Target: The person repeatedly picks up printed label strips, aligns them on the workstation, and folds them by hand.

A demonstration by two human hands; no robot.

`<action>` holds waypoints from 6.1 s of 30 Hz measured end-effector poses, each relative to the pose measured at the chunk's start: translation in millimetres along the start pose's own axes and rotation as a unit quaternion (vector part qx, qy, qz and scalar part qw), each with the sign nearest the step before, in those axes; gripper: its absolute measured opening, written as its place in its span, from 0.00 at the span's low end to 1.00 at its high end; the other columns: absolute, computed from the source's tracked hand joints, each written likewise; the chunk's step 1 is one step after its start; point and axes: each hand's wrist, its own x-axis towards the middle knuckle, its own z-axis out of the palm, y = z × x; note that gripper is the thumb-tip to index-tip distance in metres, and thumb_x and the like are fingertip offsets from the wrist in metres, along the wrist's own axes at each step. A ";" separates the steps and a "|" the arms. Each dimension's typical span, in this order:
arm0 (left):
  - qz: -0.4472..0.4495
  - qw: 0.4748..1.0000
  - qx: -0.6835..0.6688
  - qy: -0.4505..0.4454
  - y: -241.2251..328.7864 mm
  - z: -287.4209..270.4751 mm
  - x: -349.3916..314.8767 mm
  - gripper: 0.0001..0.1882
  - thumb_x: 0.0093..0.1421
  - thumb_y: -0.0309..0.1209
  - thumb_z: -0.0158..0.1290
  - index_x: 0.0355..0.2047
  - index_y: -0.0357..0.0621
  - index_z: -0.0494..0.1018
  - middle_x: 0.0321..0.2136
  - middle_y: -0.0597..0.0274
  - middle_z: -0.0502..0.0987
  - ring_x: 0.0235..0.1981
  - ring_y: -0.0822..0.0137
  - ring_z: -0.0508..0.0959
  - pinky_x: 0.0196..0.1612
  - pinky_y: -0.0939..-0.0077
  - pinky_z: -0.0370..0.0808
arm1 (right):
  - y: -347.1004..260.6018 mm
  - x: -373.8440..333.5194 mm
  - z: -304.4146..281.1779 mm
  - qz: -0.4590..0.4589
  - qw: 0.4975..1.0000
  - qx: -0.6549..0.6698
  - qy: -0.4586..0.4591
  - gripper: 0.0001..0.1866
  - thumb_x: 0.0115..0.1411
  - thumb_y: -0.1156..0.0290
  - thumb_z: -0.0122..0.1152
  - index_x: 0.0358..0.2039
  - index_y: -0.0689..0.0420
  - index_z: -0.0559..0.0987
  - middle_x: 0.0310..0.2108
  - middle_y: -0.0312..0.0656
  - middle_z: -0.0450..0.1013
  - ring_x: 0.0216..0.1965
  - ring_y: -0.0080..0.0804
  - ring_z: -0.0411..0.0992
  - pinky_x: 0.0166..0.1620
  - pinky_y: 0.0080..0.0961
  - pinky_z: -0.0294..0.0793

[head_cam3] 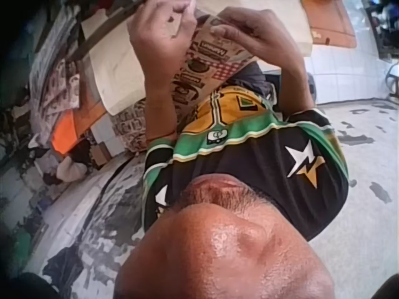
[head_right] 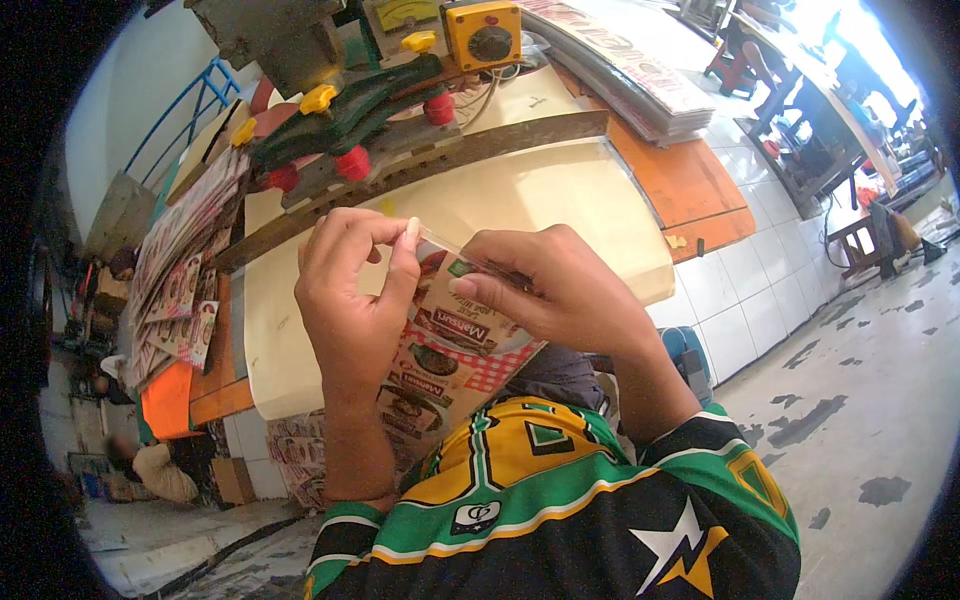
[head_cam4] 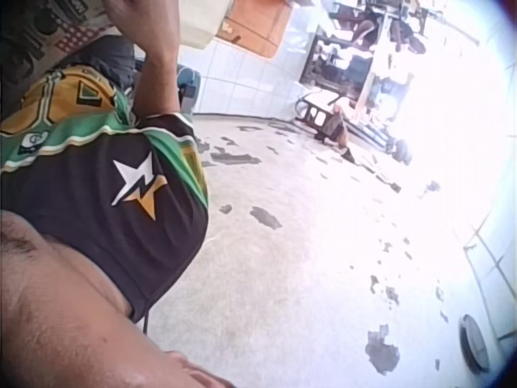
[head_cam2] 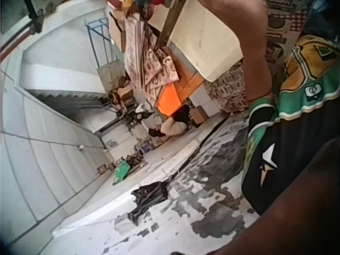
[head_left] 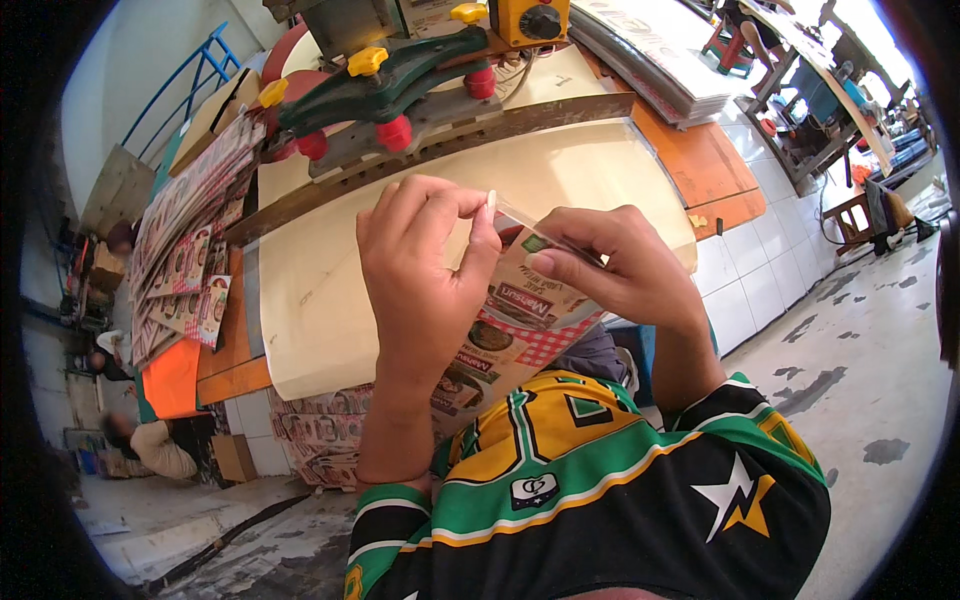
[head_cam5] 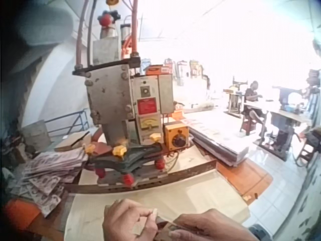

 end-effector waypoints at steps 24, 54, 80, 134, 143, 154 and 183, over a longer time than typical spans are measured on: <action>-0.215 0.926 -0.308 0.030 -17.4 0.4 -19.9 0.09 0.67 0.33 0.59 0.35 0.39 0.76 0.28 0.66 0.78 0.29 0.76 0.71 0.35 0.79 0.68 | -2.2 -3.0 14.9 -0.043 0.999 -0.019 0.008 0.10 0.66 0.68 0.64 0.43 0.60 0.82 0.27 0.47 0.79 0.27 0.40 0.79 0.31 0.30 0.75; -0.232 0.909 -0.270 0.219 -20.4 10.6 -49.1 0.14 0.72 0.27 0.49 0.26 0.41 0.70 0.23 0.72 0.68 0.23 0.81 0.64 0.27 0.85 0.62 | -21.1 3.8 59.1 -0.041 0.996 -0.070 -0.027 0.09 0.70 0.66 0.57 0.36 0.57 0.73 0.22 0.52 0.71 0.25 0.57 0.73 0.29 0.45 0.71; -0.268 0.824 -0.426 0.260 -59.2 -5.3 -47.8 0.11 0.73 0.30 0.49 0.30 0.42 0.69 0.27 0.66 0.68 0.30 0.74 0.66 0.37 0.78 0.65 | -13.5 -19.4 82.7 -0.074 0.992 -0.105 0.015 0.07 0.67 0.71 0.60 0.37 0.58 0.71 0.21 0.50 0.70 0.24 0.56 0.72 0.27 0.45 0.68; -0.316 0.943 -0.084 0.066 -160.4 -117.5 -116.0 0.18 0.67 0.21 0.53 0.57 0.39 0.73 0.42 0.63 0.80 0.29 0.83 0.72 0.30 0.87 0.70 | 273.4 -60.2 -185.9 0.069 0.895 0.256 0.358 0.19 0.73 0.63 0.54 0.55 0.65 0.78 0.48 0.40 0.79 0.49 0.24 0.77 0.53 0.23 0.75; -0.351 0.920 -0.173 0.034 -152.2 -65.2 -107.2 0.21 0.68 0.35 0.59 0.58 0.39 0.73 0.41 0.61 0.81 0.22 0.88 0.65 0.25 0.91 0.60 | 282.7 -63.4 -188.6 0.076 0.892 0.235 0.378 0.18 0.72 0.64 0.57 0.54 0.65 0.78 0.49 0.40 0.79 0.49 0.25 0.77 0.53 0.22 0.75; -0.328 0.942 -0.054 -0.050 -114.9 -46.0 -105.9 0.20 0.62 0.32 0.65 0.52 0.38 0.76 0.20 0.74 0.67 0.22 0.81 0.58 0.26 0.83 0.58 | 256.9 -52.4 -171.0 0.064 0.898 0.254 0.353 0.22 0.73 0.61 0.56 0.57 0.67 0.76 0.50 0.42 0.79 0.47 0.24 0.78 0.51 0.20 0.77; -0.342 0.934 -0.061 -0.080 -111.5 -33.6 -98.3 0.25 0.64 0.36 0.65 0.59 0.40 0.74 0.22 0.74 0.66 0.25 0.79 0.64 0.29 0.82 0.64 | 251.6 -48.1 -170.6 0.088 0.900 0.229 0.359 0.22 0.72 0.59 0.57 0.53 0.66 0.79 0.43 0.39 0.80 0.41 0.19 0.78 0.44 0.18 0.78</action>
